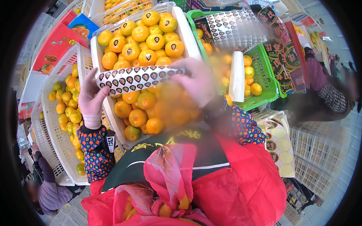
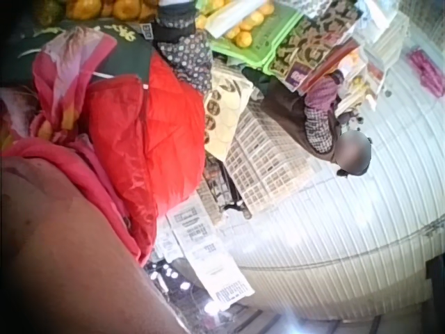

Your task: The person applies small round stickers to individual oranges in a white crate, then places a red cardboard sleeve over the crate and seals it with a large round sticker. The person then lifts the completed crate and sets it aside before returning to the work area.

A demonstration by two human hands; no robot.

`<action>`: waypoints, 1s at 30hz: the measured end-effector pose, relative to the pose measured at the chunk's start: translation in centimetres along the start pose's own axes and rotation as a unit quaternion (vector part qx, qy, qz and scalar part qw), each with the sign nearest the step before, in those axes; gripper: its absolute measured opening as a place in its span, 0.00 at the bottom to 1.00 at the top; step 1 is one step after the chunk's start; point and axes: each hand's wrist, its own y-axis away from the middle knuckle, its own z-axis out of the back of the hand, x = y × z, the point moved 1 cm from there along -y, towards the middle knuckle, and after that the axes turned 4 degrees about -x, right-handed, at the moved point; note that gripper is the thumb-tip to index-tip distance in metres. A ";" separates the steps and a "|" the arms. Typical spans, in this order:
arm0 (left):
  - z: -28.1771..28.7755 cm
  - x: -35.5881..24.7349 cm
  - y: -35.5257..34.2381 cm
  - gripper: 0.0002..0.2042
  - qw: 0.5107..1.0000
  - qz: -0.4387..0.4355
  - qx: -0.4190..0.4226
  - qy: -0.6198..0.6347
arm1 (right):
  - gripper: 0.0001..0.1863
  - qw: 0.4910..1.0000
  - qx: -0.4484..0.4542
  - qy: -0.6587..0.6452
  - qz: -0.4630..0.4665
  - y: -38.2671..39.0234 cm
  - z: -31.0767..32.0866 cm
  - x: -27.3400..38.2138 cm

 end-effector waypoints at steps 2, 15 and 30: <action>0.5 -2.8 -0.5 0.36 0.926 -0.183 -0.090 -0.317 | 0.17 0.999 0.005 0.034 0.019 -0.2 -0.5 0.9; -3.1 -2.8 -1.3 0.08 0.966 0.106 0.210 -0.105 | 0.11 0.972 0.133 0.191 0.018 -4.6 -2.2 3.2; -4.2 1.5 -1.8 0.07 0.951 0.188 0.227 -0.089 | 0.12 0.859 0.215 0.290 0.363 -8.5 -5.2 2.1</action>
